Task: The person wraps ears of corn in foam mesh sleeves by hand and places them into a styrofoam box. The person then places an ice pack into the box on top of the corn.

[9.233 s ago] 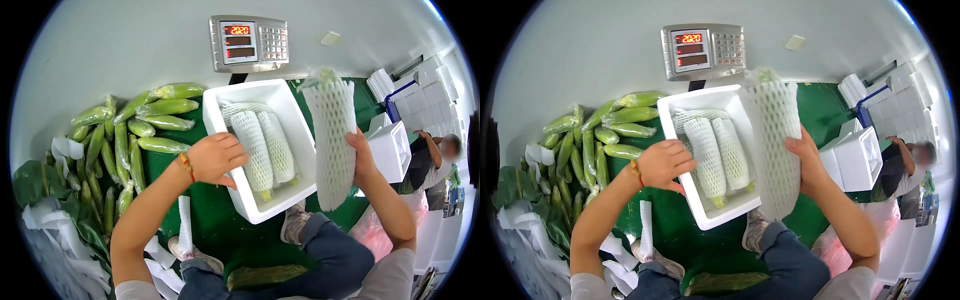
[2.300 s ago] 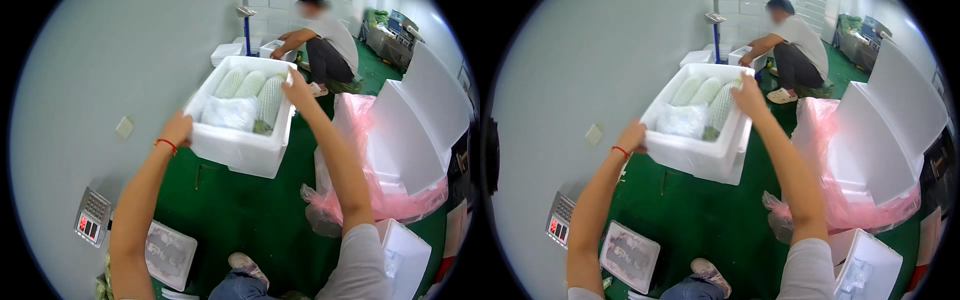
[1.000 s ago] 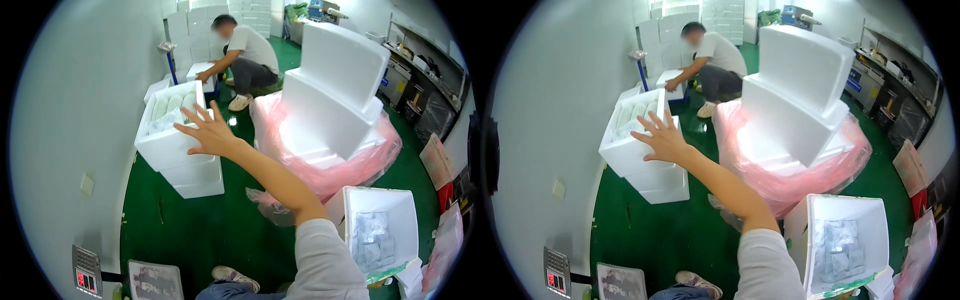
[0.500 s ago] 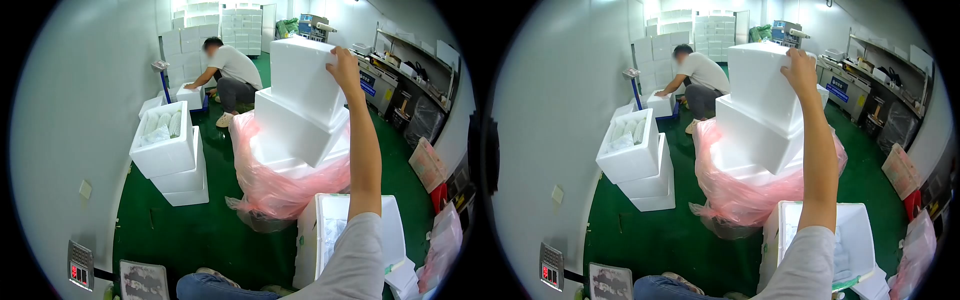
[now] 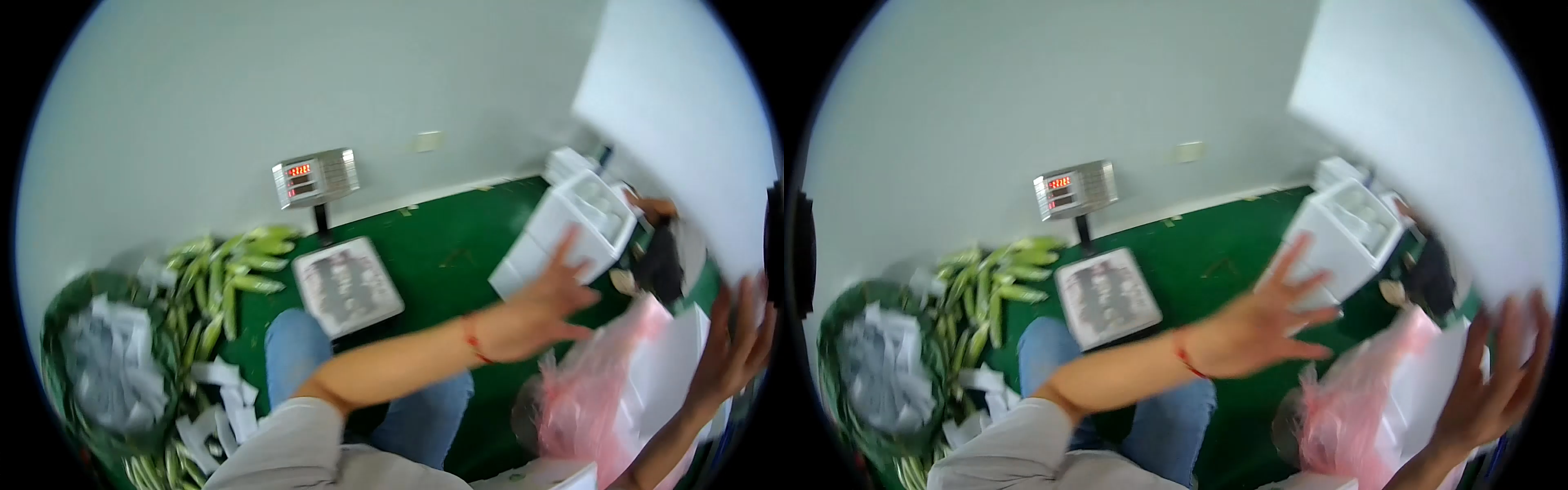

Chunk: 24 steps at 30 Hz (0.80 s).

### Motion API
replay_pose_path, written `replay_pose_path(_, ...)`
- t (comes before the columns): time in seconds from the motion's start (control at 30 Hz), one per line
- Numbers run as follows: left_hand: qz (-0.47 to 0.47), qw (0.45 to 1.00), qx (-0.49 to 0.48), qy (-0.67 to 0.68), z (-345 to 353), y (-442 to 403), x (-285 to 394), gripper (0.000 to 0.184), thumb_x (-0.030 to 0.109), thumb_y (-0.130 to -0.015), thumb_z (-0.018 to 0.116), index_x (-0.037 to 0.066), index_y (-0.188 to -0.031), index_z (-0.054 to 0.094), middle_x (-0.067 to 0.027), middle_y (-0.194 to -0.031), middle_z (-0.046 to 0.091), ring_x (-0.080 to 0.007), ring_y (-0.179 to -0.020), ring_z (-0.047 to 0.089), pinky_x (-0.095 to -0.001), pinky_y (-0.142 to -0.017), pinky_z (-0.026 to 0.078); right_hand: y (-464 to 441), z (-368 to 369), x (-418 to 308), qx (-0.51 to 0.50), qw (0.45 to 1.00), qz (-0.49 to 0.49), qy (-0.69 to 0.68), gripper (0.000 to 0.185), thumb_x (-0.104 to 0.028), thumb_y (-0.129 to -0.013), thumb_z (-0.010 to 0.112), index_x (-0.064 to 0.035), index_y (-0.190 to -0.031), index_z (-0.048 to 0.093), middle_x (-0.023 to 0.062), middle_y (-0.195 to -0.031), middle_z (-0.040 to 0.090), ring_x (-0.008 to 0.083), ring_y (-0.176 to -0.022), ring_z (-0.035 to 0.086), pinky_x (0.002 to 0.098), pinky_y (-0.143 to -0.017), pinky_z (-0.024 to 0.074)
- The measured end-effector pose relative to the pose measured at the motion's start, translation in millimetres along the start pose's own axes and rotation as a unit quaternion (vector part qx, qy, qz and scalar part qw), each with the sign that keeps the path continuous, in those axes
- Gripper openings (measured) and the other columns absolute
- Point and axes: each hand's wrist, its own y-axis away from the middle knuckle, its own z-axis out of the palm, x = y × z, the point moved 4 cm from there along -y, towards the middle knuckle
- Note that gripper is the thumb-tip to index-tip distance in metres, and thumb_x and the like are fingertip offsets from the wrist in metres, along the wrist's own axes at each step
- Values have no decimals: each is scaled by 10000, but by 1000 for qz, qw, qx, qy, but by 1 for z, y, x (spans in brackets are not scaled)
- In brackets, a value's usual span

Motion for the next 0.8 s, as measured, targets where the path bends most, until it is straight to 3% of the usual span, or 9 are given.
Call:
replay_pose_path(0.13,174,969,88,151,35,26,19,714,550,-859,564,307,-1446,237,-71,-1434,344,-258,-1289,362,-566,-1006,333,-3,17,-98,20,979,-31,-198,288,-128,-815,656,-167,-1084,561,41,-1184,498,305,-1189,397,510,-949,424)
replay_pose_path(0.17,166,959,153,171,22,38,22,637,586,-906,442,183,-1388,340,-91,-1386,426,-240,-1264,410,-497,-1020,358,-3,20,-120,23,970,-38,-239,277,-134,-818,653,-169,-1076,558,42,-1175,494,306,-1181,396,519,-941,427)
replay_pose_path(0.3,231,921,310,48,-27,86,69,704,586,-937,364,53,-1394,310,-112,-1384,431,-262,-1222,465,-394,-1025,389,-9,42,-208,47,919,-119,-372,253,-191,-817,668,-181,-1043,554,45,-1136,497,288,-1140,407,536,-917,442)
replay_pose_path(0.4,251,901,353,-22,-43,144,108,719,595,-928,358,89,-1430,267,-96,-1411,410,-247,-1273,436,-409,-1052,381,-25,33,-220,126,819,-183,-529,485,-369,-780,711,-186,-1188,521,56,-1208,487,272,-1167,422,541,-925,442)
replay_pose_path(0.5,225,895,352,-154,-73,211,168,728,626,-915,321,118,-1434,291,-77,-1413,416,-234,-1271,448,-420,-1021,422,-54,94,-157,95,897,121,-414,937,-655,-623,722,-166,-1362,418,122,-1375,422,370,-1272,368,510,-1043,334)
replay_pose_path(0.57,212,877,369,-222,-88,253,214,730,641,-908,313,128,-1427,318,-69,-1400,435,-226,-1261,458,-425,-999,441,-115,139,-162,163,886,46,-431,1066,-730,-607,681,-166,-1438,326,137,-1455,354,377,-1345,297,525,-1093,263)
replay_pose_path(0.7,188,797,455,-350,-81,320,273,751,662,-892,347,132,-1422,333,-60,-1383,456,-210,-1240,476,-400,-973,452,-223,168,-242,75,885,-175,-425,939,-419,-621,784,-138,-1412,363,148,-1413,399,335,-1334,332,515,-1098,263)
replay_pose_path(0.77,172,770,472,-392,-78,347,285,742,637,-904,373,108,-1422,333,-60,-1370,468,-198,-1221,488,-381,-956,456,-245,151,-301,18,836,-207,-508,830,-167,-609,790,-128,-1364,446,154,-1310,512,313,-1267,438,481,-1067,330)
replay_pose_path(0.8,174,755,485,-405,-80,364,291,720,611,-922,369,93,-1420,335,-63,-1365,471,-197,-1218,488,-382,-955,456,-239,154,-322,-114,782,-188,-583,729,-95,-605,749,-120,-1293,508,150,-1233,558,311,-1167,508,445,-999,393)
